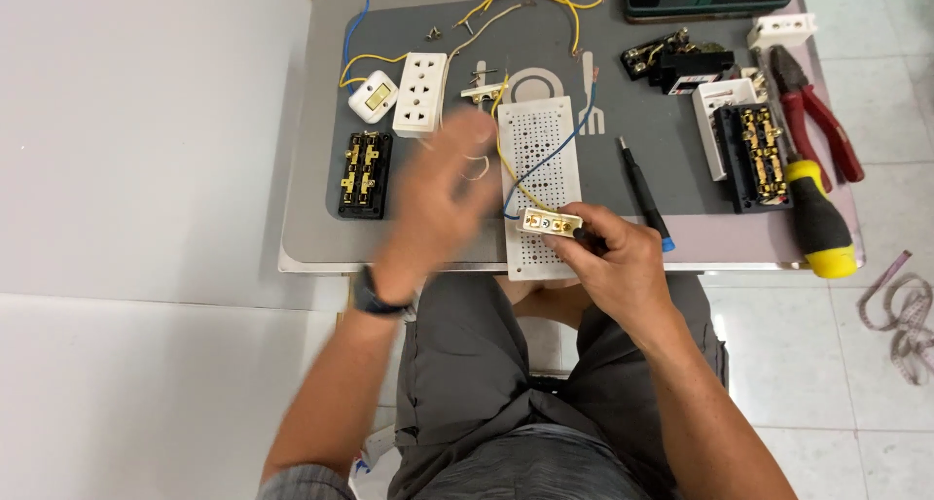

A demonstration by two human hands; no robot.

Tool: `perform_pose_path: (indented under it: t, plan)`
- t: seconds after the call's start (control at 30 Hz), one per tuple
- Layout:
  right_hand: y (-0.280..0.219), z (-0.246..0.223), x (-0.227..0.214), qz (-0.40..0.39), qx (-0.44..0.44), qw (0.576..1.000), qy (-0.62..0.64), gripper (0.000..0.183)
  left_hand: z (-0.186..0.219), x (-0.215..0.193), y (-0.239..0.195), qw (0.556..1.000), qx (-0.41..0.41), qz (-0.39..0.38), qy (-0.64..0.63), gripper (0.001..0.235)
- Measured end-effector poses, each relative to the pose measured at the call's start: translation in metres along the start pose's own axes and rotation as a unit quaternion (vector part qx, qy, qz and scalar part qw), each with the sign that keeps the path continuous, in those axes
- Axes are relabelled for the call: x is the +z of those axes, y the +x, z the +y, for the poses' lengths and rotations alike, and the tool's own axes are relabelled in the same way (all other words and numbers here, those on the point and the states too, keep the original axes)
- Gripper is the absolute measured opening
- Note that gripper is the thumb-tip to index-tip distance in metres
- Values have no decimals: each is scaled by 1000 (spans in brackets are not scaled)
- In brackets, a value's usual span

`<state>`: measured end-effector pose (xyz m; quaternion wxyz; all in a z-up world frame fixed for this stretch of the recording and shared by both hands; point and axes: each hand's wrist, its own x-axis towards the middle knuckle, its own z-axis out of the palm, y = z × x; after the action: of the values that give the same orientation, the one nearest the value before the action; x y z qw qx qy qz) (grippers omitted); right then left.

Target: The person sits on the floor and works on a white electrical switch assembly placed on a low table. They use a screwdriver to tighten screws on the switch terminals and connect yellow and blue wires. The person also handles a white power strip and a perforated mounting board during the process.

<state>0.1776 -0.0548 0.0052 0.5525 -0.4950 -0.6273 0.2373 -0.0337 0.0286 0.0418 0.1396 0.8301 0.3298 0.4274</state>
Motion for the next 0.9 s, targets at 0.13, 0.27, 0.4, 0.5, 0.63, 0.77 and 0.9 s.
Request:
perform_pose_path:
  t: [0.13, 0.27, 0.4, 0.5, 0.63, 0.77, 0.9]
  plan:
    - [-2, -1, -4, -52, 0, 992, -112, 24, -48, -23, 49, 983, 11, -35, 183, 19]
    - [5, -19, -8, -19, 31, 997, -61, 14, -99, 5, 64, 961, 49, -150, 226, 30]
    - [6, -19, -13, -14, 43, 999, -9, 22, -123, 25, 62, 929, 43, -176, 323, 11]
    - [8, -11, -12, -18, 49, 999, -5, 24, -112, 14, 64, 947, 14, -109, 301, 14]
    - [9, -5, -6, -7, 67, 998, 6, 29, -95, 1, 64, 973, 17, -88, 211, 10]
    - [9, -13, -6, 3, 120, 992, 27, 25, -116, 13, 73, 959, -34, -150, 238, 35]
    - [6, -4, -7, 6, 62, 998, 12, 28, -163, 27, 83, 947, -53, -188, 255, 15]
